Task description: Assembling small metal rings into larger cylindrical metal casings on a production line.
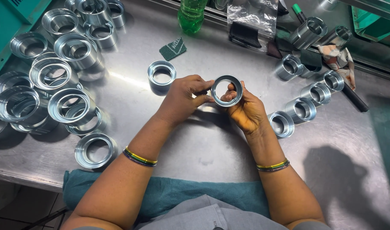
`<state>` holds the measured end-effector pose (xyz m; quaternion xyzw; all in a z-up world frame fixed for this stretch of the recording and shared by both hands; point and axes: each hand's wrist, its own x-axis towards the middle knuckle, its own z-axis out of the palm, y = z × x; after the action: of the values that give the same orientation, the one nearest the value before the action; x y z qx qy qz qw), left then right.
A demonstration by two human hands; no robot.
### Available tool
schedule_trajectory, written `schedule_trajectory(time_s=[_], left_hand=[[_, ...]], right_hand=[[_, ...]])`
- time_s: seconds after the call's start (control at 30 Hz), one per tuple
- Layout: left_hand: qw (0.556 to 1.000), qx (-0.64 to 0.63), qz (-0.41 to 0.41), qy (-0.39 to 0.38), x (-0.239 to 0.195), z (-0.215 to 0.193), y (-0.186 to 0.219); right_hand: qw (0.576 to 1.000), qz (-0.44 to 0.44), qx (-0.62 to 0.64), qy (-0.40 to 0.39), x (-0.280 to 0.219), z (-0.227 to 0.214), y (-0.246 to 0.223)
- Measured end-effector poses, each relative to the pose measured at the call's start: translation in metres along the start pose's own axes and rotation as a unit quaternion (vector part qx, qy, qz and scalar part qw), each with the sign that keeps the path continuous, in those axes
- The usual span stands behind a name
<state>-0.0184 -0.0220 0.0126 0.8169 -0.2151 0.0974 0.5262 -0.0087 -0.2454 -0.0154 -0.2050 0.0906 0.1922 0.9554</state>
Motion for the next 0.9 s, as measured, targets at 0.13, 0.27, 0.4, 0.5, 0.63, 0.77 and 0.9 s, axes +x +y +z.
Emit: schedule_trajectory(time_s=[0.13, 0.27, 0.4, 0.5, 0.63, 0.77, 0.9], left_hand=[[0.998, -0.032, -0.045, -0.027, 0.0, -0.007, 0.004], [0.998, 0.027, 0.048, -0.032, -0.004, 0.0, 0.016], [0.974, 0.163, 0.144, -0.057, -0.006, 0.016, 0.011], [0.969, 0.184, 0.143, -0.077, -0.005, 0.015, 0.012], [0.974, 0.158, 0.128, -0.1, -0.003, 0.009, 0.026], [0.971, 0.164, 0.136, -0.105, -0.003, 0.008, 0.025], [0.974, 0.154, 0.133, -0.104, -0.003, 0.004, 0.032]], right_hand=[[1.0, 0.006, 0.004, -0.016, 0.001, -0.005, -0.001], [0.995, -0.017, -0.09, -0.024, -0.001, -0.007, 0.003], [0.96, -0.033, -0.274, -0.049, -0.009, 0.012, 0.022], [0.95, -0.027, -0.309, -0.023, -0.011, 0.012, 0.019], [0.947, -0.038, -0.318, -0.022, -0.013, 0.012, 0.007], [0.944, -0.021, -0.328, -0.034, -0.012, 0.009, -0.002], [0.94, -0.018, -0.337, -0.049, -0.013, 0.009, -0.003]])
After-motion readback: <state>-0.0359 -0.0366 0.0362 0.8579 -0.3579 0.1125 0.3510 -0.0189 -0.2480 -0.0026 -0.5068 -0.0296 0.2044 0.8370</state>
